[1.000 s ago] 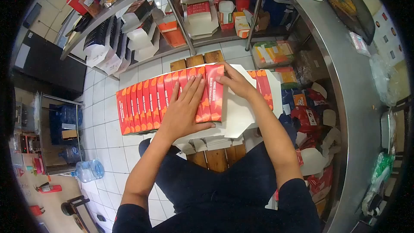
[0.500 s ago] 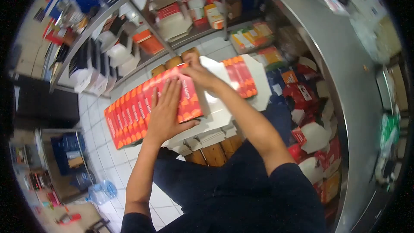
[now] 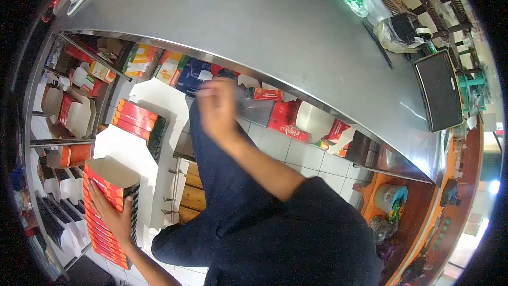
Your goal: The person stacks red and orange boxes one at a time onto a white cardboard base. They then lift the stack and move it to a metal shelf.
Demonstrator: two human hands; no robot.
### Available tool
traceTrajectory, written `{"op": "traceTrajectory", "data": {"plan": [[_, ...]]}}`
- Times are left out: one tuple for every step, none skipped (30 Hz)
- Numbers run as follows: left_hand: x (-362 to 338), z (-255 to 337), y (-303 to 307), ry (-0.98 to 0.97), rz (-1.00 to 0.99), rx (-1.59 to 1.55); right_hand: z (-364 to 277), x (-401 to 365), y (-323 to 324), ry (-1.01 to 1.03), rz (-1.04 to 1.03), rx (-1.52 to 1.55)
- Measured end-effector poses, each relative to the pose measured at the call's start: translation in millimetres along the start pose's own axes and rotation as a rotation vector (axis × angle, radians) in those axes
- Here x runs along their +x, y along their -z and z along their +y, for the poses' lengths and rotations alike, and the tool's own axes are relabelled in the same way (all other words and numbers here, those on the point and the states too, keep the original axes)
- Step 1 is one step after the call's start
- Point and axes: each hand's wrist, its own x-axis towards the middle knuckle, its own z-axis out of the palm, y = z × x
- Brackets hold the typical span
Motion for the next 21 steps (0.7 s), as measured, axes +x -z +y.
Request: {"op": "traceTrajectory", "data": {"plan": [[0,0,-1,0.013,0.001,0.005,27,-7,35,-0.203,0.089,-0.09],[-1,1,-1,0.013,0.005,0.001,82,-18,74,-0.231,0.084,-0.226],[-2,1,1,0.01,-0.002,0.005,137,-43,111,-0.246,0.021,-0.508],[-2,2,3,0.006,-0.016,0.011,191,-67,147,-0.25,-0.045,-0.79],[0,4,4,0.002,-0.025,0.016,226,-89,181,-0.311,-0.176,-0.993],[3,4,6,0.001,-0.02,0.016,236,-104,207,-0.448,-0.34,-1.08],[5,2,8,-0.008,-0.058,0.027,245,-118,230,-0.58,-0.512,-1.16],[1,-1,12,-0.011,-0.104,0.042,273,-135,257,-0.617,-0.68,-1.143],[-2,-2,15,0.005,-0.11,0.049,293,-149,278,-0.653,-0.851,-1.121],[0,-3,17,-0.016,-0.105,0.087,286,-154,286,-0.65,-0.868,-1.117],[5,-1,19,-0.041,-0.094,0.123,281,-155,292,-0.745,-0.767,-1.134],[11,4,21,-0.058,-0.069,0.111,275,-155,295,-0.841,-0.658,-1.148],[14,8,22,-0.058,-0.07,0.116,271,-157,300,-0.844,-0.66,-1.144],[16,12,22,-0.05,-0.086,0.082,267,-157,303,-0.718,-0.464,-1.137],[17,15,20,-0.042,-0.1,0.046,262,-154,307,-0.588,-0.268,-1.12],[19,17,16,-0.071,-0.07,-0.03,257,-152,312,-0.582,-0.265,-1.116],[19,19,15,-0.069,-0.061,-0.032,252,-149,318,-0.426,-0.168,-1.066],[19,21,13,-0.058,-0.044,-0.024,245,-143,323,-0.268,-0.072,-1.011],[17,22,12,-0.044,-0.029,-0.014,239,-138,330,-0.298,-0.061,-1.052],[16,22,12,-0.04,-0.015,-0.032,233,-133,336,-0.229,-0.002,-1.03],[14,20,8,-0.026,-0.013,-0.025,230,-130,342,-0.161,0.052,-1.003]]}}
